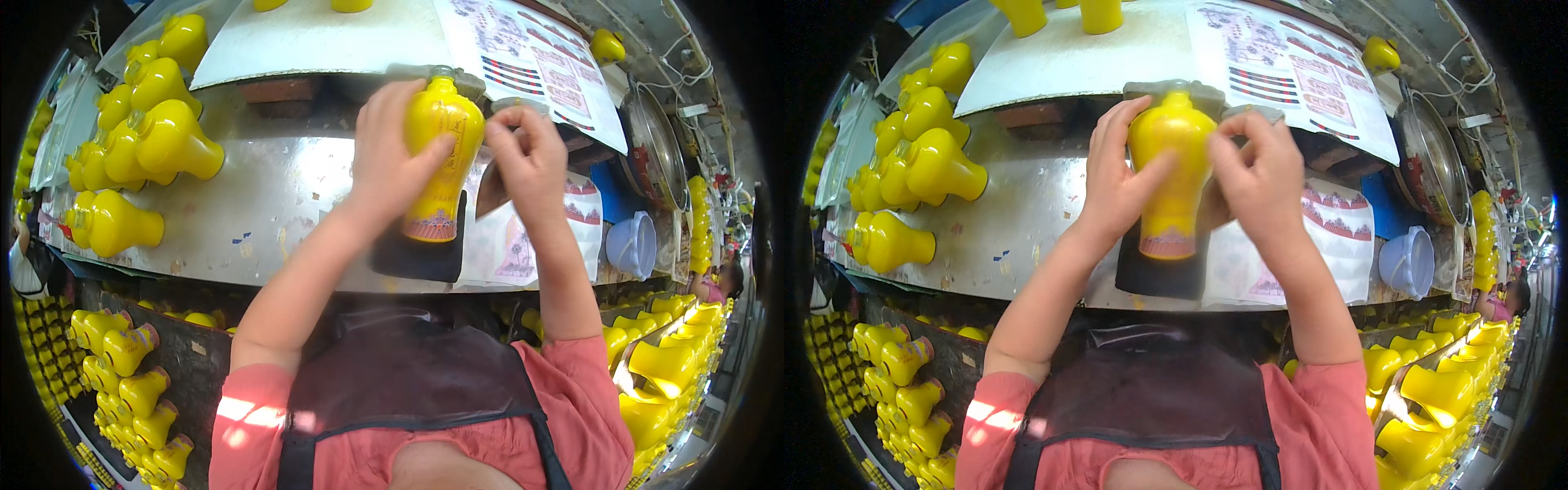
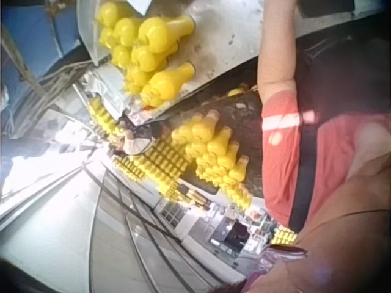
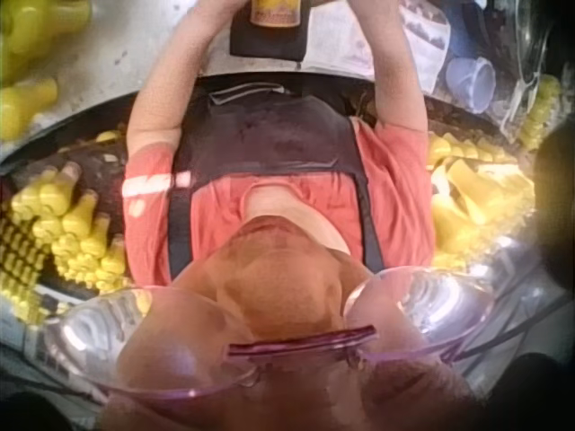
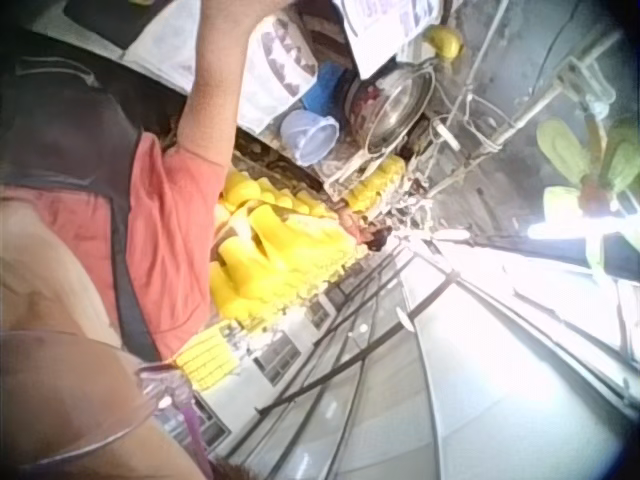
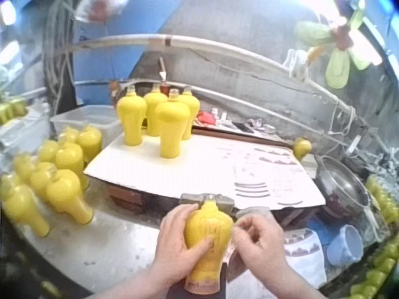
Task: The person applies decorative stickers to yellow ceramic vases. They peel each sticker from a sheet, place it on the vase, and smooth it down with their fingers. The person handles multiple vases one at a time, rotating them to apply stickers to different sides.
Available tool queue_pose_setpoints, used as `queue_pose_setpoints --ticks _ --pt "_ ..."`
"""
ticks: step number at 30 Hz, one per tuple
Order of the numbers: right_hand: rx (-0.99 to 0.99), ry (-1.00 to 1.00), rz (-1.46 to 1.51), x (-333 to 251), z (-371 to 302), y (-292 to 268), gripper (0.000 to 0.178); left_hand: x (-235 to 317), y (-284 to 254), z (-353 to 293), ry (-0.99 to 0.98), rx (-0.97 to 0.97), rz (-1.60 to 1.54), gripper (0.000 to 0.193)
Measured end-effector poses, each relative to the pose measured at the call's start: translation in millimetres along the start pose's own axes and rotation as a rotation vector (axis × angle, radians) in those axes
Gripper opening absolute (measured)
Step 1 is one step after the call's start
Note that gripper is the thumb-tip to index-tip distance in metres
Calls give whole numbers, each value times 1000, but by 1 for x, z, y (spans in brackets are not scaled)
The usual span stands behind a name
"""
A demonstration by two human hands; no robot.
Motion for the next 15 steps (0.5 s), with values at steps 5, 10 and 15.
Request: queue_pose_setpoints --ticks 5,10,15 --pt "-94 -55 -18 3 6 27 57 -14 16 24 -225 -8 -227 34" --pt "-107 -13 110 14 3 32 60 -21 22 23 -300 -57 -305 24" --pt "-27 -434 -327 -25 -11 29 55 -18 21 24 -272 -33 -281 24"
Point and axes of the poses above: each hand's wrist, its own z-axis towards the middle knuckle, its own y-axis out of the palm, x = y × z, the point moved 8 cm from there along z, towards the middle knuckle, and after that the axes turned 8 degrees about -y, right-handed, at the moved point
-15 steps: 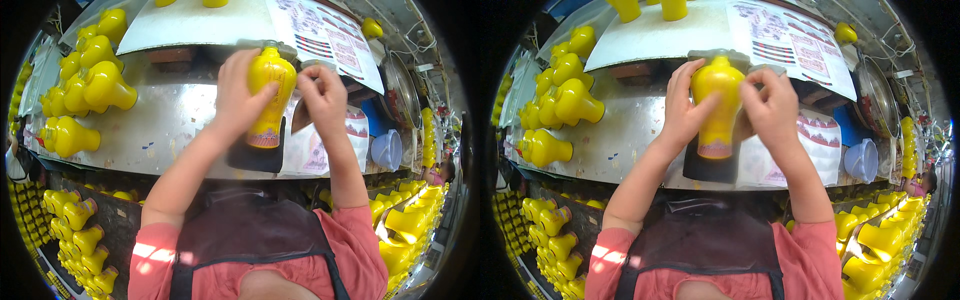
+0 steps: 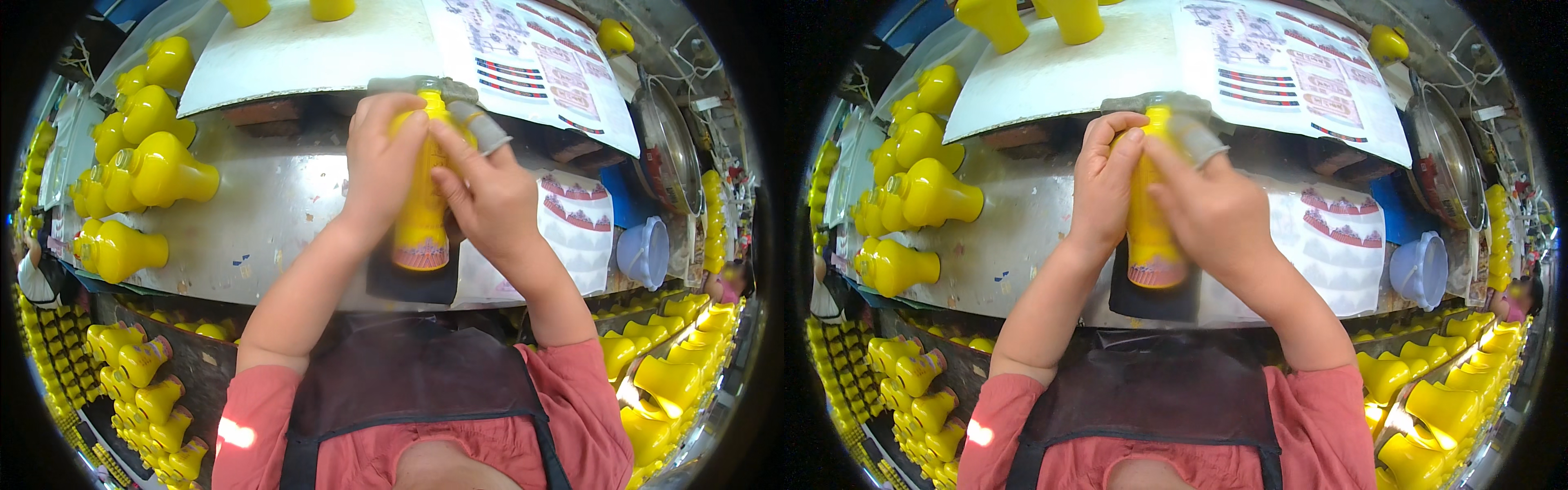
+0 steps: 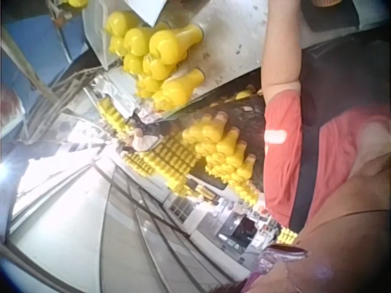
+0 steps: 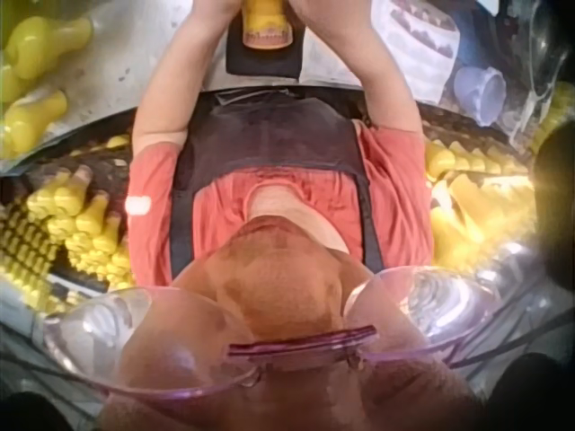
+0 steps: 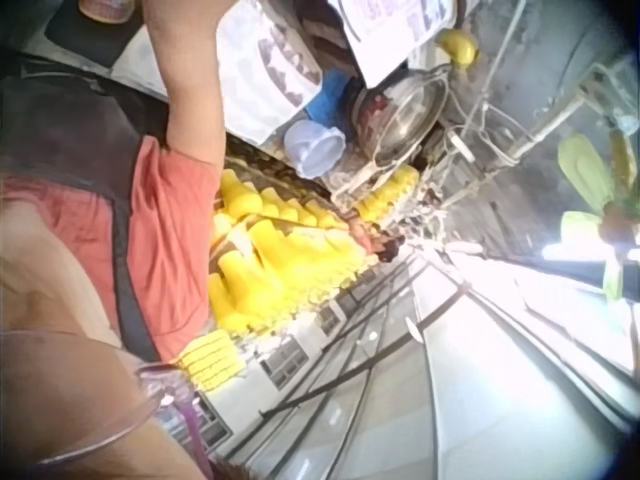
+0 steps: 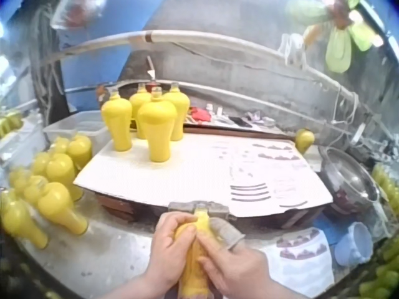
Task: The person applies decorative stickers to yellow ceramic vases. They peel each sticker from a sheet, place it on the vase, and smooth it down with their fingers. The person handles multiple vases one at a time, rotating them to apply stickers to different sides.
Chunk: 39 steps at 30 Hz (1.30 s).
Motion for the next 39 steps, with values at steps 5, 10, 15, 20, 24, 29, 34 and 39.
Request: queue_pose_setpoints --ticks 5,10,15,20,24,29,34,39 --pt "-189 17 -114 -6 0 9 52 5 -2 -3 45 42 47 27" --pt "-196 48 -100 -3 1 13 57 6 -3 -1 29 22 40 28" --pt "-200 93 -23 -1 3 10 63 12 -2 -1 40 -41 191 28" --pt "-203 283 142 21 6 8 57 6 -2 3 -78 -74 102 26" --pt "-86 451 598 41 7 19 47 6 -3 2 -42 0 45 26" --pt "-104 565 871 54 3 26 39 4 -2 3 -46 13 34 24" --pt "-35 486 714 55 7 16 32 0 -3 1 -111 -33 -73 29" --pt "-18 -173 78 5 12 1 39 1 -4 -10 -10 -28 55 36"
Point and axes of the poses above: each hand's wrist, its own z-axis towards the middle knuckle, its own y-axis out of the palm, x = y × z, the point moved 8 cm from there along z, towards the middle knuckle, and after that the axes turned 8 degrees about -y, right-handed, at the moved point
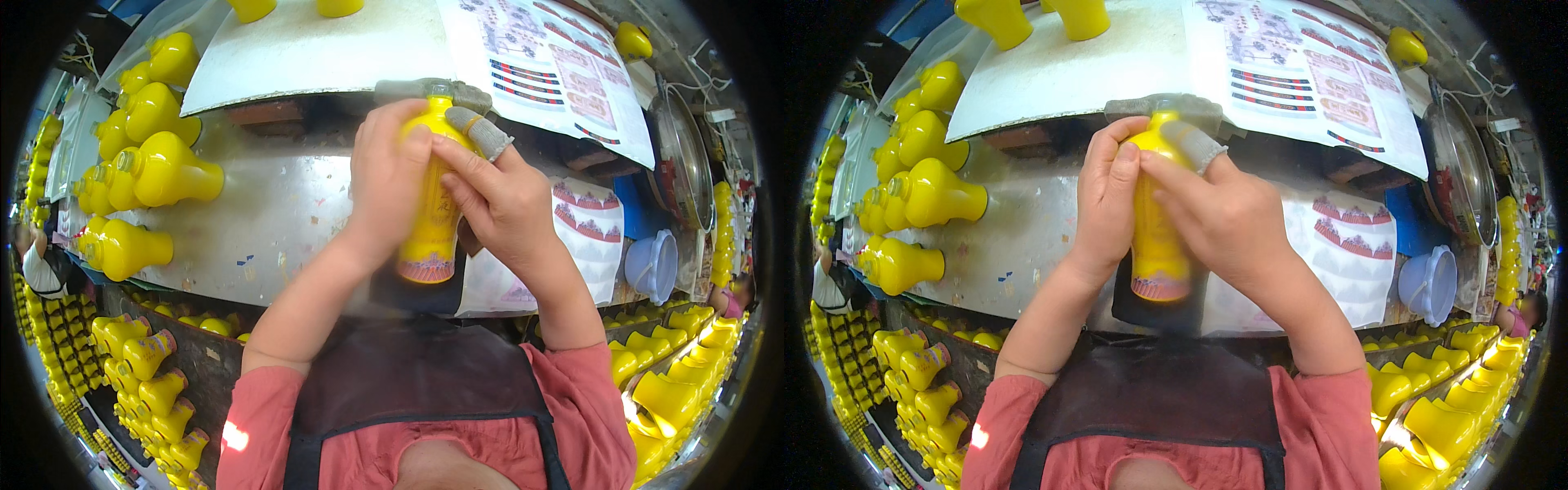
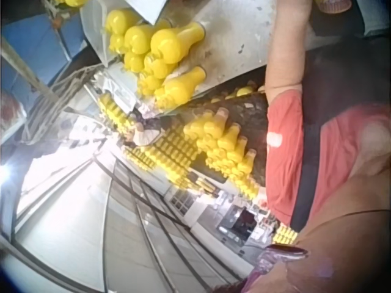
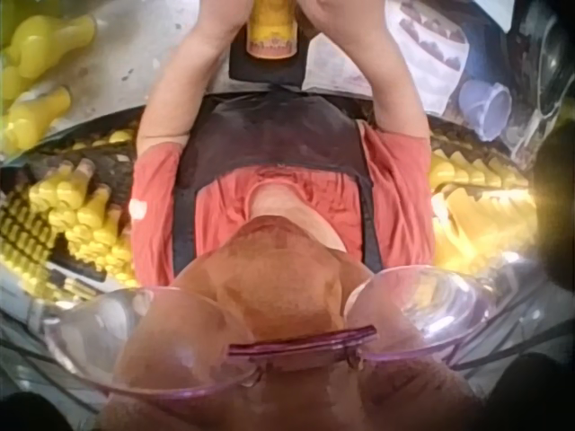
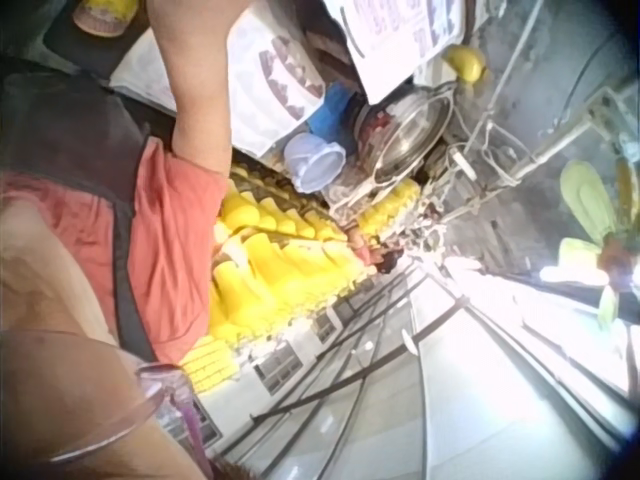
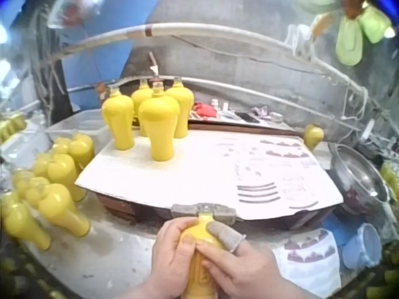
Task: The person applies decorative stickers to yellow ceramic vases. They peel each sticker from a sheet, place it on the vase, and smooth it down with their fingers. The person handles multiple vases one at a time, rotating them to apply stickers to different sides.
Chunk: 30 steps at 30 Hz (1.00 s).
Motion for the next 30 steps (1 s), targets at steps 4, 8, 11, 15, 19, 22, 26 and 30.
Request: queue_pose_setpoints --ticks 4,8,11,15,19,22,26,30 --pt "-47 64 -55 3 -5 3 46 -1 2 0 49 -31 39 35" --pt "-78 93 -49 3 -3 3 49 8 -5 -9 124 122 28 34" --pt "-110 148 -21 6 -2 3 50 35 -3 -25 490 123 349 40" --pt "-138 196 63 9 -3 0 51 36 -3 -25 577 32 381 45" --pt "-217 285 109 16 -6 2 54 33 -4 -21 553 -10 416 44" --pt "-184 392 209 32 -4 -1 50 32 -4 -19 526 -23 423 47" --pt "36 925 778 80 -16 -3 33 29 -4 -16 498 -40 421 57" --pt "95 563 851 63 18 -20 20 26 -1 -16 455 -37 420 61"
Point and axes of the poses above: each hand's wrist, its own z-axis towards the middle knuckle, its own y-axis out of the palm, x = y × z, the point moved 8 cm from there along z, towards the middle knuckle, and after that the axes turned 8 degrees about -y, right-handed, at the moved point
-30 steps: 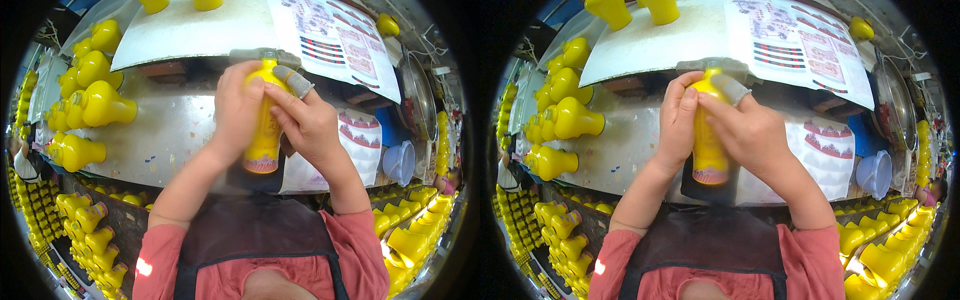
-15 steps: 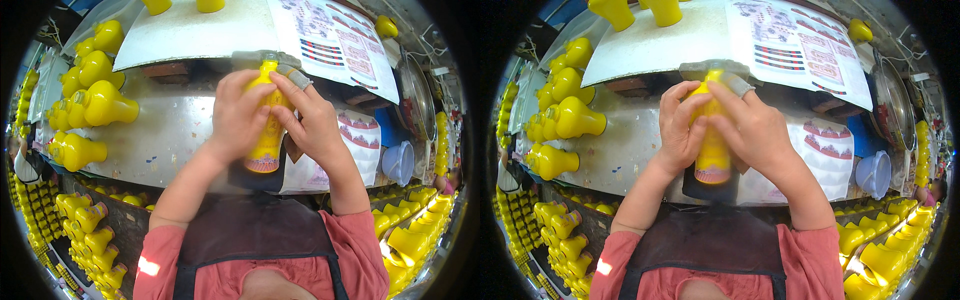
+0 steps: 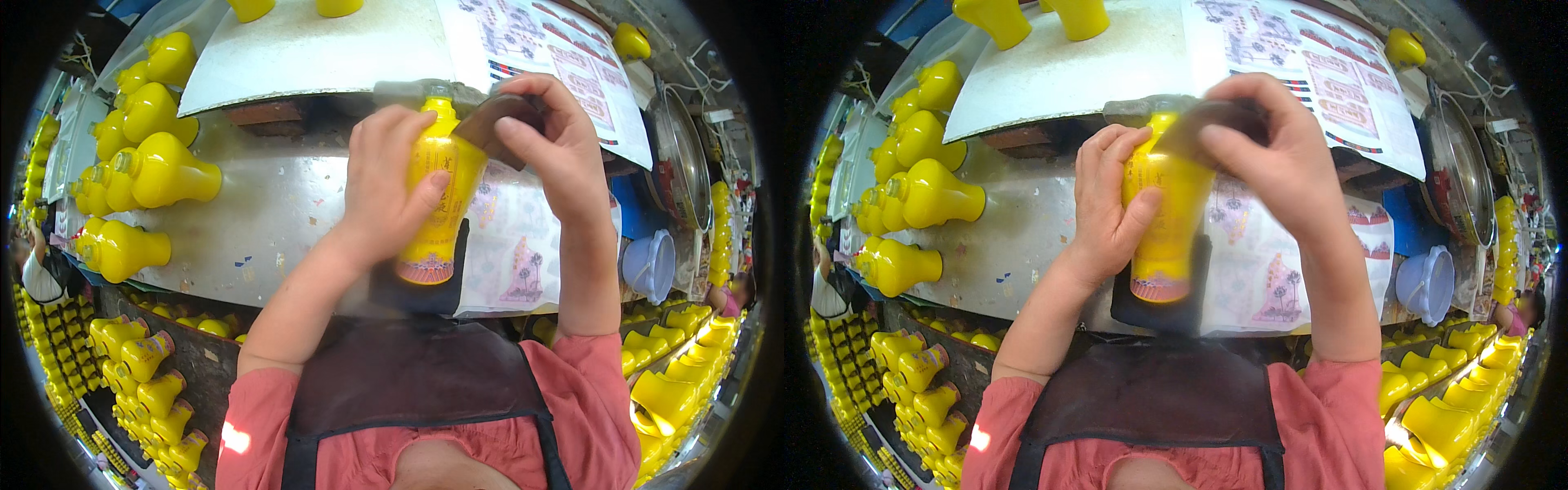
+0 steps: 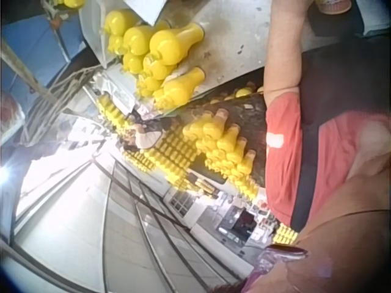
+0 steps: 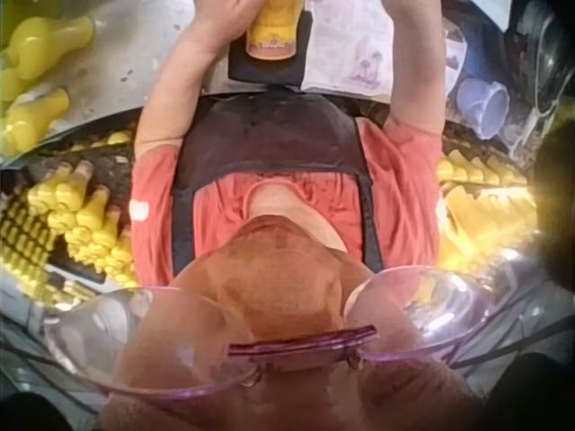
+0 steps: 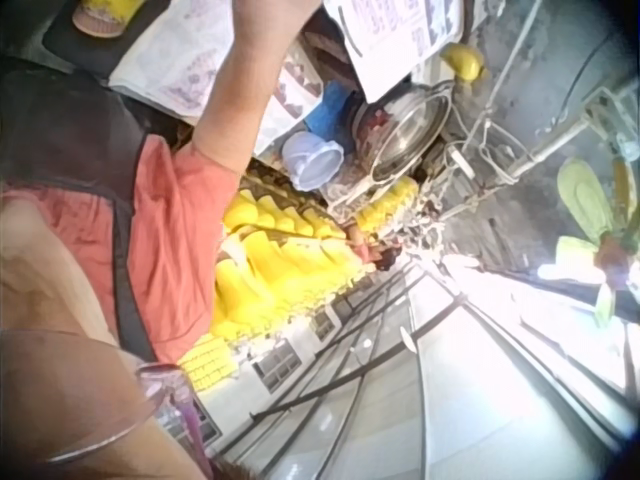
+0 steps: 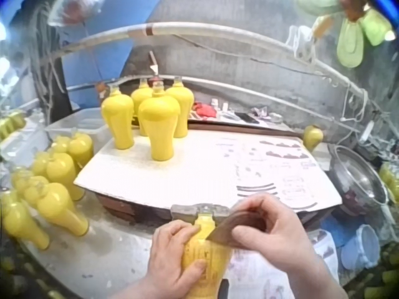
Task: The person applies decorative stickers to yellow ceramic vases. They peel each sticker from a sheet, place it on the vase, and smooth it down with their fingers. The person handles multiple vases one at a time, rotating them to apply stickers to different sides.
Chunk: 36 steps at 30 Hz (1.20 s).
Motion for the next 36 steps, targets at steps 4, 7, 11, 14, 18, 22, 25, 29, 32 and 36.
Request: queue_pose_setpoints --ticks 4,7,11,14,18,22,25,29,32,36 --pt "-142 -419 -681 -39 12 31 24 0 0 1 -41 34 -72 59" --pt "-92 -494 -750 -43 17 33 25 -3 0 3 -78 53 -133 58" --pt "-36 -629 -738 -37 7 24 21 -15 7 8 -228 68 -283 43" --pt "39 -703 -935 -37 -8 15 18 -23 10 7 -333 98 -476 30" --pt "-240 -1039 -842 -50 -75 57 19 -30 15 6 -418 -8 -578 34" --pt "-583 -959 -624 -41 -121 87 24 -34 21 -2 -519 37 -826 33" --pt "-221 -813 -643 -35 -101 47 28 -32 22 -6 -552 75 -742 38" --pt "-85 -825 -523 -18 -102 36 22 -32 29 -12 -651 5 -862 44" --pt "-193 -692 -348 -1 -124 44 20 -28 30 -15 -646 -1 -961 44" --pt "202 -241 -164 35 -126 12 21 -23 28 -12 -601 10 -923 43"
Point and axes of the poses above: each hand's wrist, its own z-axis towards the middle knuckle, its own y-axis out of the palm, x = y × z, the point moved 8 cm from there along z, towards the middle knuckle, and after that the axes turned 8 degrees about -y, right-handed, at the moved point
